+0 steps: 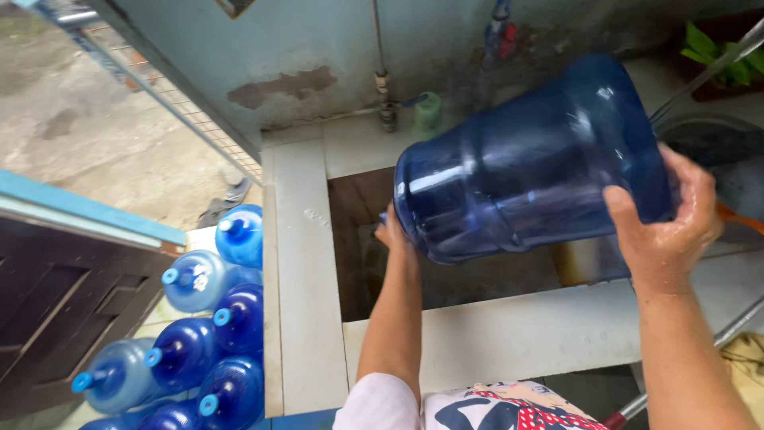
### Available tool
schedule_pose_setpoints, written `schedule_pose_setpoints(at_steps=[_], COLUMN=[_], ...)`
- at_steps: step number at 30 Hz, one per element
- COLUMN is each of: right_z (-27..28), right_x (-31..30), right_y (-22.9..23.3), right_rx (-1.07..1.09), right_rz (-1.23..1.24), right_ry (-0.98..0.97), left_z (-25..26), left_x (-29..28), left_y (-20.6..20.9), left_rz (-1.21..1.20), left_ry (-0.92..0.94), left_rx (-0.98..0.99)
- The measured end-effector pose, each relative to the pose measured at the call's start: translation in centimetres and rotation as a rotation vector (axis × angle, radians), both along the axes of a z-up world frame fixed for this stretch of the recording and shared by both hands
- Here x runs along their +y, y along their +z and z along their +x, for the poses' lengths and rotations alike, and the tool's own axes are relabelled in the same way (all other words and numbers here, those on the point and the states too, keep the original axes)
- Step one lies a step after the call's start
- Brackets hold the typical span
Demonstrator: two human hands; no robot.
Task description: The person cleans a large blue water jug in a sink. They scrub the exterior with a steel wool pad, then use a long-handled brush to scrub the interior. The jug is rinsed thoroughly with running water from a tap before being placed back on the floor.
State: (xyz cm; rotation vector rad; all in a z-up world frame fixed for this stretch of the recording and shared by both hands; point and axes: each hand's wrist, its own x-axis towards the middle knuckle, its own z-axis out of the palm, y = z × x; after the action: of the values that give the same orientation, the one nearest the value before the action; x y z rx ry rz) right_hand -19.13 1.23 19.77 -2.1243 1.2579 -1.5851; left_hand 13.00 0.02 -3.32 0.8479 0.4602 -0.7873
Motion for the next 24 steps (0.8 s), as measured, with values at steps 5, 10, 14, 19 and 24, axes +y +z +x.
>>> schedule_pose_setpoints(at_steps=[5, 10, 14, 19, 24], right_z=[-3.3, -3.9, -3.1, -4.4, -6.0], right_x=[-5.8, -8.6, -10.0, -9.9, -8.4], right_y=[-19.2, -27.7, -27.6, -26.9, -29.1], right_rx=[-0.298, -0.764, -1.040, -0.619, -0.681], right_rz=[0.796, 1.535, 1.389, 1.194, 1.153], right_ry=[-0.394, -0.092, 0.126, -0.225, -0.201], left_z=[3.3, -7.1, -15.2, -19.2, -20.8], left_x=[-1.3, -4.1, -5.8, -9.2, -10.3], left_y=[4.6, 8.0, 7.1, 4.5, 3.3], left_rz=[-0.177, -0.140, -0.004, 0.038, -0.082], left_ry=[-0.034, -0.333, -0.733, -0.987, -1.003], left_rx=[-0.183, -0.642, -0.944, -1.149, -1.802])
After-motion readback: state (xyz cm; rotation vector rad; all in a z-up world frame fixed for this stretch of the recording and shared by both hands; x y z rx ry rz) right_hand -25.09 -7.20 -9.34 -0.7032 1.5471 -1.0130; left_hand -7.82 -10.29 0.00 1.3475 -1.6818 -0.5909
